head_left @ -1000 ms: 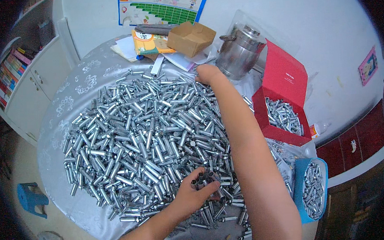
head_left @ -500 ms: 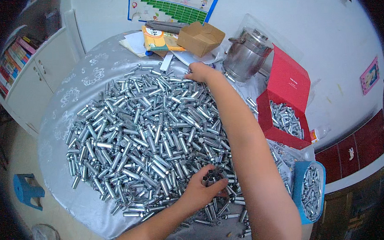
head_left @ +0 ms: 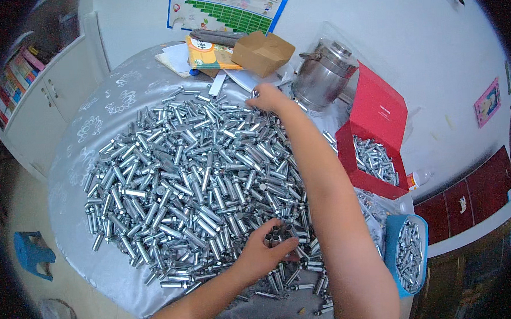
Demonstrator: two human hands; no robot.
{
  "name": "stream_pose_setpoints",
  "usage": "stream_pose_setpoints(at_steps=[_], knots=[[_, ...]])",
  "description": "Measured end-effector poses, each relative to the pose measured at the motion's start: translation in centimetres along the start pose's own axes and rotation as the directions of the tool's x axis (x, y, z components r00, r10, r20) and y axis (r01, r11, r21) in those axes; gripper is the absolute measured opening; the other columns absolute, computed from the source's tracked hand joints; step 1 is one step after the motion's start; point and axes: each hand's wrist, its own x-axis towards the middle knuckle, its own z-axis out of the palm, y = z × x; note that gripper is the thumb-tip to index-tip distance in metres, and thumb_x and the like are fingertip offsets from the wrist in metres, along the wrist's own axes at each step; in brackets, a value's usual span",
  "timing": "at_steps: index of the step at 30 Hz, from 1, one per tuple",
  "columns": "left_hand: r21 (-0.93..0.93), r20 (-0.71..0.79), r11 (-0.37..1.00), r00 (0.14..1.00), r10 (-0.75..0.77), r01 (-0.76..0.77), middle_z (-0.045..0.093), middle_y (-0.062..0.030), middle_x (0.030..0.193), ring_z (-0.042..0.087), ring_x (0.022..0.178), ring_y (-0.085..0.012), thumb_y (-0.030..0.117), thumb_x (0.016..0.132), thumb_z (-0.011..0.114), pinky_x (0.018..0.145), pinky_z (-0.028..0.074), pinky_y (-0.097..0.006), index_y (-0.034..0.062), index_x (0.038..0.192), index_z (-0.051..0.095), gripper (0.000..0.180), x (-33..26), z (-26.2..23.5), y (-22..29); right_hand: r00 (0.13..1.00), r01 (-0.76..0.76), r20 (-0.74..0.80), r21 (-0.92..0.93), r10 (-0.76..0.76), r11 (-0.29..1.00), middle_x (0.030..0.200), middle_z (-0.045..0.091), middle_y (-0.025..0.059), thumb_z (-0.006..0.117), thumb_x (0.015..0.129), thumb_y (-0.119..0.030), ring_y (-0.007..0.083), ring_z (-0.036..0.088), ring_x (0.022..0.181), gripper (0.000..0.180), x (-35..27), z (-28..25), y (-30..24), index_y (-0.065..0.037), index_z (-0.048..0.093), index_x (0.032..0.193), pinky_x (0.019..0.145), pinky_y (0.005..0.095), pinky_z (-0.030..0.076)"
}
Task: The person sits at a table covered with a large pile of small, cylindrical metal parts. They repeatedly pick up individual parts and small rings, fit the rings onto the cylinders, and place the assembled units into a red box. The person continues this repetitive assembly process throughout the video.
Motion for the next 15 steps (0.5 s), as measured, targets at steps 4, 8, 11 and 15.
stream_pose_setpoints(at_steps=[4, 8, 11, 15], knots=[[0.107, -0.04, 0.994, 0.999, -0.007, 0.011, 0.057, -0.0075, 0.082, 0.059, 0.071, -0.0139, 0.007, 0.078, 0.06, 0.063, 0.054, -0.028, -0.0022, 0.101, 0.045, 0.029, 0.0, 0.0, 0.2, 0.978, -0.039, -0.2, 0.069, 0.052, 0.997, 0.093, 0.059, 0.0231, 0.061, 0.068, -0.033, 0.0327, 0.058, 0.089, 0.044, -1.5, -2.8, 4.5, 0.003, 0.06, 0.093, 0.08, 0.0386, 0.045], [-0.111, -0.018, 0.994, 1.0, 0.018, -0.019, 0.058, -0.0074, 0.082, 0.059, 0.07, -0.0141, 0.007, 0.078, 0.061, 0.062, 0.053, -0.028, -0.0028, 0.102, 0.044, 0.03, 0.4, 0.0, -1.0, 0.972, -0.221, -0.115, -0.163, 0.204, 0.962, 0.093, 0.059, 0.0219, 0.061, 0.069, -0.032, 0.0326, 0.057, 0.09, 0.042, -3.3, -4.4, 8.2, 0.003, 0.059, 0.092, 0.079, 0.0396, 0.045], [-0.028, -0.003, 1.0, 1.0, 0.012, -0.012, 0.057, -0.0071, 0.081, 0.059, 0.07, -0.0136, 0.008, 0.078, 0.061, 0.062, 0.053, -0.028, -0.0029, 0.102, 0.044, 0.031, 0.6, -0.2, -1.0, 0.982, -0.189, -0.062, -0.226, 0.179, 0.956, 0.091, 0.059, 0.0236, 0.06, 0.069, -0.033, 0.0351, 0.057, 0.086, 0.041, -4.3, -3.1, 9.6, 0.004, 0.06, 0.087, 0.077, 0.0399, 0.045], [-0.028, -0.032, 0.999, 0.999, -0.032, 0.031, 0.057, -0.0063, 0.081, 0.058, 0.07, -0.0131, 0.008, 0.078, 0.061, 0.062, 0.054, -0.028, -0.0022, 0.097, 0.047, 0.026, 0.2, 0.0, -0.3, 0.982, -0.186, -0.004, -0.108, 0.186, 0.977, 0.102, 0.057, 0.0195, 0.063, 0.069, -0.033, 0.0321, 0.055, 0.096, 0.043, -3.2, -0.6, 8.7, -0.002, 0.059, 0.098, 0.082, 0.0398, 0.044]])
